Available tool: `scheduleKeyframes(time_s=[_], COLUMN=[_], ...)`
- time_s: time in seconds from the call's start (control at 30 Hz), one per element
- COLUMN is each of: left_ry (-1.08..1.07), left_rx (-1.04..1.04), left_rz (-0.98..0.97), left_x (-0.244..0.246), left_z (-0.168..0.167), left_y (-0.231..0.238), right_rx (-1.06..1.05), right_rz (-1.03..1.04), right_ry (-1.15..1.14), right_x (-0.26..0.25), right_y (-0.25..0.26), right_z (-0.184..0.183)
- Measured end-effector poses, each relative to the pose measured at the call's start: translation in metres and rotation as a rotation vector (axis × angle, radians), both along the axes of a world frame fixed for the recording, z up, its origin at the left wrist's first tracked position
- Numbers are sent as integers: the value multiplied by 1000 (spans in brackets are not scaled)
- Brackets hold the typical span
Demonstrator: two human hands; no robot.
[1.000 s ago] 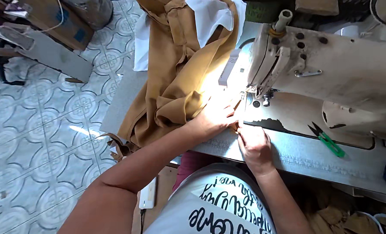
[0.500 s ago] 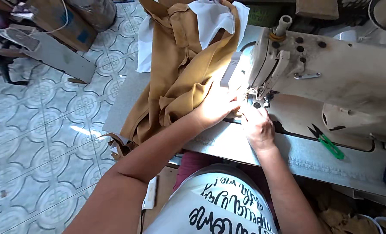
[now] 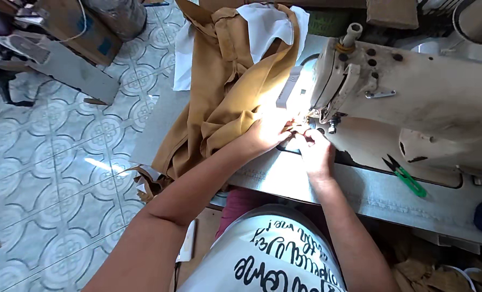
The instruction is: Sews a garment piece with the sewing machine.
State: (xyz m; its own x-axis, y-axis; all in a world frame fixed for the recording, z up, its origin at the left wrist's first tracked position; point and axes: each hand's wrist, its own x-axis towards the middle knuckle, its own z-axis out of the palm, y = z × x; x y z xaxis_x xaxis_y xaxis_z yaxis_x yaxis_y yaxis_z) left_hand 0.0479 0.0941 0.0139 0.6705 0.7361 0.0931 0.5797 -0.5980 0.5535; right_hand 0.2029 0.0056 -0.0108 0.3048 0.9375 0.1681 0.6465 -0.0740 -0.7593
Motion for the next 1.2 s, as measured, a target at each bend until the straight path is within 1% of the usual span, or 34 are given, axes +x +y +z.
scheduleKeyframes(time_s=[0.03,0.07,0.1,0.17,0.2,0.23,0.27,0.33,0.37,0.4,0.43,0.47,0.53,0.67,0.87,1.0,1.2], left_ry=[6,15,3,26,58,73,89,117,112,120,124,129,119,88,92,97,57], left_rx=[46,124,247,431,479,495,485,462,463,456,462,471,469,467,415,403,461], left_rz=[-33,-74,-115,-159,-162,-164,-172,-190,-209,-224,-229,-235,-263,-238,-205,-203,-199], left_x=[0,-2,-5,-10,-12,-13,-13,-9,-5,-4,-5,-9,-14,-13,-5,-4,0], left_z=[5,7,5,2,1,0,1,12,22,27,23,13,1,-2,-14,-14,-19], left_y=[-2,-6,-9,-13,-15,-18,-21,-31,-35,-38,-36,-31,-24,-24,-24,-23,-5], right_rx=[2,-10,-55,-284,-357,-349,-272,-75,3,68,119,167,233,246,245,242,228], right_rz=[9,21,31,9,-28,-45,-28,35,28,26,39,62,118,160,147,160,140], right_ry=[69,188,384,974,1128,1118,960,336,49,-169,-306,-385,-440,-423,-434,-415,-444], right_x=[2,3,4,2,0,-1,-1,2,2,2,3,4,6,10,9,10,14], right_y=[0,-1,-5,-18,-27,-36,-44,-51,-51,-49,-47,-46,-47,-52,-51,-49,-33], right_z=[0,1,3,17,22,22,17,4,0,-1,-4,-10,-22,-31,-31,-30,-25])
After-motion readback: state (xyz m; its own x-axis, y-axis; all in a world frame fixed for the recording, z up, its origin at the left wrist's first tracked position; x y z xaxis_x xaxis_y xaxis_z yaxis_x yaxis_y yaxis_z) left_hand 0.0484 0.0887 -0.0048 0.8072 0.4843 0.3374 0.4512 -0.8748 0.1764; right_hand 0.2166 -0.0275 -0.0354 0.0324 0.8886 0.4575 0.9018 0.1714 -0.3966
